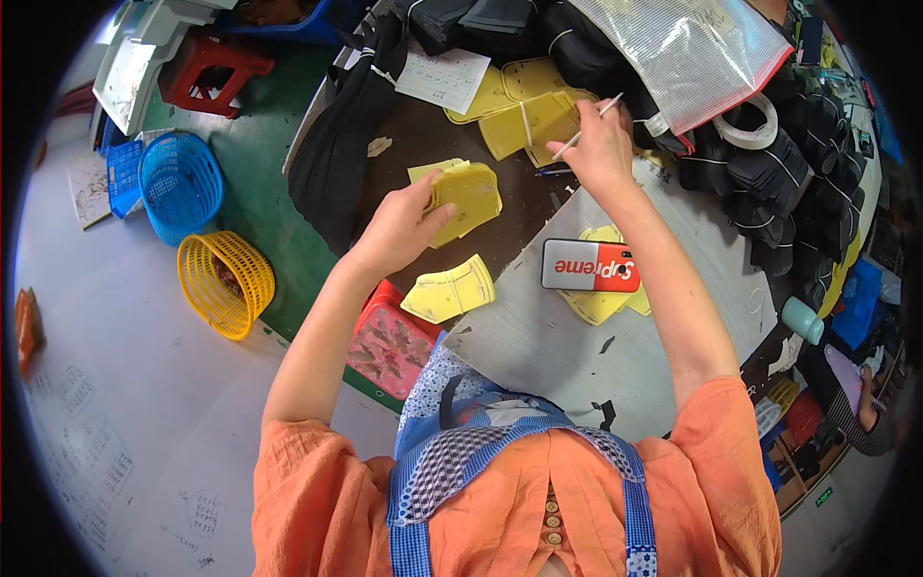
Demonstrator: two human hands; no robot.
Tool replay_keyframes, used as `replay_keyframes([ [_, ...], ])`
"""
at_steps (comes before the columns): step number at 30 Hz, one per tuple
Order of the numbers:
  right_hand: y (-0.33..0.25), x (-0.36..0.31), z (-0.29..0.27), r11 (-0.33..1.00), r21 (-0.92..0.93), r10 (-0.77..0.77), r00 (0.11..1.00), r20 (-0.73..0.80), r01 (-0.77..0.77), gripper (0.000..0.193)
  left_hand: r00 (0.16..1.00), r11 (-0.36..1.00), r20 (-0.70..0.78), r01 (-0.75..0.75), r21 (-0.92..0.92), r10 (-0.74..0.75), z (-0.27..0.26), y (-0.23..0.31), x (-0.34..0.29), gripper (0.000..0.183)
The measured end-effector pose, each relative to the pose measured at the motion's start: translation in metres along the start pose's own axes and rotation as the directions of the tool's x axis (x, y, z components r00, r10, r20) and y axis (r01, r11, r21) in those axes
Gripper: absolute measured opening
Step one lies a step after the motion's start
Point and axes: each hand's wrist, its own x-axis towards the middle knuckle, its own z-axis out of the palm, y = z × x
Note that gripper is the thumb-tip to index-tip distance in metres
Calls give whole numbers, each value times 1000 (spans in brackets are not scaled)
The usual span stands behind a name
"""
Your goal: Organizing, marking, and bagging various shoe components at a workstation and checking inventory paperwork.
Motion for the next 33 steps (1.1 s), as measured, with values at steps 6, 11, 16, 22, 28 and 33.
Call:
replay_keyframes([
  [6, 55, -57, -50, 735, 630, -37, 914, 405, -249, 41, 983, 521, -161, -92, -848, -88, 24, -16, -14, 34],
  [11, 55, -66, -60, 943, 323, -165, 956, 244, 81, 47, 985, 417, -129, -69, -906, -117, 47, -27, -13, 32],
  [16, -13, 8, 23, 919, -14, -390, 900, -194, 395, 66, 974, 402, -136, -52, -914, -182, 74, -16, 4, 32],
  [22, -26, 27, 42, 850, -353, -412, 911, 19, 392, 55, 946, 364, -193, -90, -927, -258, 70, -20, -11, 33],
  [28, -21, 12, 16, 796, -313, -585, 792, -176, 518, 35, 889, 293, -327, -235, -927, -321, 77, -9, -9, 30],
  [33, -46, -32, -14, 889, -95, -455, 844, -283, 448, 30, 729, 372, -630, -526, -765, -267, 89, 22, 15, 31],
])
